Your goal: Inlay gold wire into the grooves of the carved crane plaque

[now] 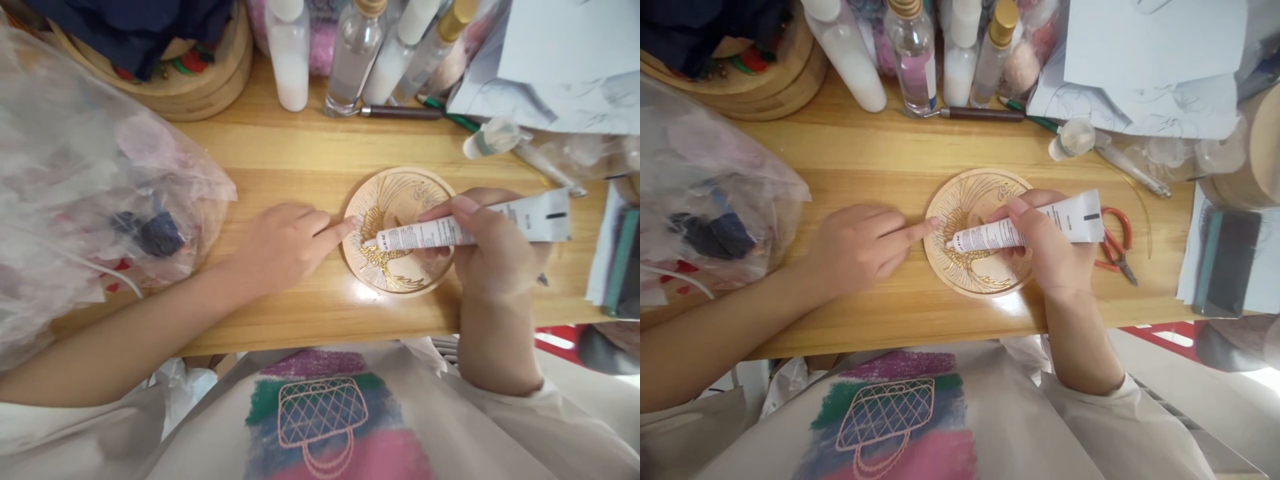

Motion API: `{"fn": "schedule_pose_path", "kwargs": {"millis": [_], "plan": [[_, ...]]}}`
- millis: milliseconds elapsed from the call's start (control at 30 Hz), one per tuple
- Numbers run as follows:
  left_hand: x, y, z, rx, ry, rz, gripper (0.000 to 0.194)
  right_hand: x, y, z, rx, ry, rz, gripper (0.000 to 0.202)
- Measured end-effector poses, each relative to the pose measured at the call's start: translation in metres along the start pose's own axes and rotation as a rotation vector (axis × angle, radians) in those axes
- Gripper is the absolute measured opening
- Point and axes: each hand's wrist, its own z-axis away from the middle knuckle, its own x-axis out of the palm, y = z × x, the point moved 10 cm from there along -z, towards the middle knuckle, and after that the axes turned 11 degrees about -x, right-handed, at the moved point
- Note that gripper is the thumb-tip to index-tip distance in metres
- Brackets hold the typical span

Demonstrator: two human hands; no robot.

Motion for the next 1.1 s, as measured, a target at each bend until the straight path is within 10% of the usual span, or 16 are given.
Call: {"fn": "schedule_pose_path", "kwargs": {"millis": [1100], "plan": [[-0.0074, 0.0026, 0.0009, 0.029, 0.095, 0.005, 0.032, 0.0049, 0.0048, 0.0036, 0.004, -0.045, 0.007, 0.020]]}}
